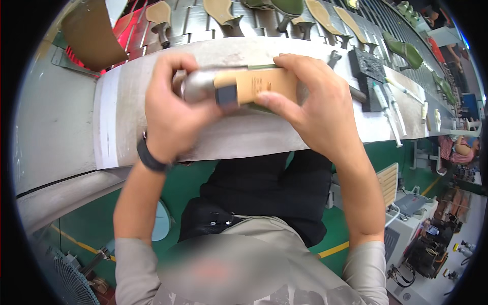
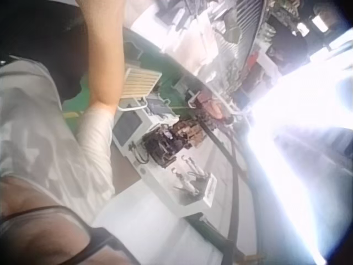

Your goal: The person assembles high-heeled shoes by taking shoe uppers and soles from a conveyor, pressing the soles onto the shoes by hand, and tapping the edges with a hammer before returning them to the conveyor.

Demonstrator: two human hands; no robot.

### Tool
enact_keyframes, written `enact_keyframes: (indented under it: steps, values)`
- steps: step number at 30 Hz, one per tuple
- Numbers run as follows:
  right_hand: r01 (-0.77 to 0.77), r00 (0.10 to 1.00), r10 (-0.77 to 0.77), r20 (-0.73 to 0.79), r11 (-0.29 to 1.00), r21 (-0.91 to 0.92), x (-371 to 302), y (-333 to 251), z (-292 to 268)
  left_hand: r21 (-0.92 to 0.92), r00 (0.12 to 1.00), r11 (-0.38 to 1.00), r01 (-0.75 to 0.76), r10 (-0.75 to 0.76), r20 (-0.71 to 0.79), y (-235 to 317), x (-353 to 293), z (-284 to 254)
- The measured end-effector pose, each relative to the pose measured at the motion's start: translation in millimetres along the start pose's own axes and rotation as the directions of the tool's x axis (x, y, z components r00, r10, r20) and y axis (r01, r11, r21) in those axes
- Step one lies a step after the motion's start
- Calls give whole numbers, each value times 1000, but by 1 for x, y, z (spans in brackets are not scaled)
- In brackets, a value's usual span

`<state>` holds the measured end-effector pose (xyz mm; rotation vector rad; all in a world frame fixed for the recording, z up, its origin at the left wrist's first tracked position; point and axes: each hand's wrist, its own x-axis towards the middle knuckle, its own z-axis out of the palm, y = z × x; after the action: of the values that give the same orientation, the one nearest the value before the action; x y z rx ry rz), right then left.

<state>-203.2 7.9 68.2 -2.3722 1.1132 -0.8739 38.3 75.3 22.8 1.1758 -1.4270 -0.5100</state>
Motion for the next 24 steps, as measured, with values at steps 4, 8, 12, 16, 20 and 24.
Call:
enact_keyframes:
  steps: [4, 8, 12, 16, 20, 24]
  values:
    - [285, 959, -284, 26, 957, -53, -8, 5, 11, 259, 978, 949, -182, 148, 144, 15, -42, 4]
    - [425, 905, -423, 43, 902, -74, -6, 9, 17, 281, 958, 927, -249, 194, 211, 12, -44, 2]
    - [444, 896, -442, 46, 894, -58, -3, 14, 22, 288, 945, 915, -284, 216, 246, 11, -42, 1]
    - [444, 894, -439, 85, 895, -43, -2, 15, 20, 275, 945, 916, -291, 231, 229, 10, -45, 5]
    - [469, 877, -455, 154, 881, -69, -1, 20, 10, 363, 927, 876, -317, 206, 313, 16, -50, 8]
    - [517, 849, -506, 153, 855, -39, 5, 34, 9, 291, 906, 942, -169, 33, 421, 25, -48, 5]
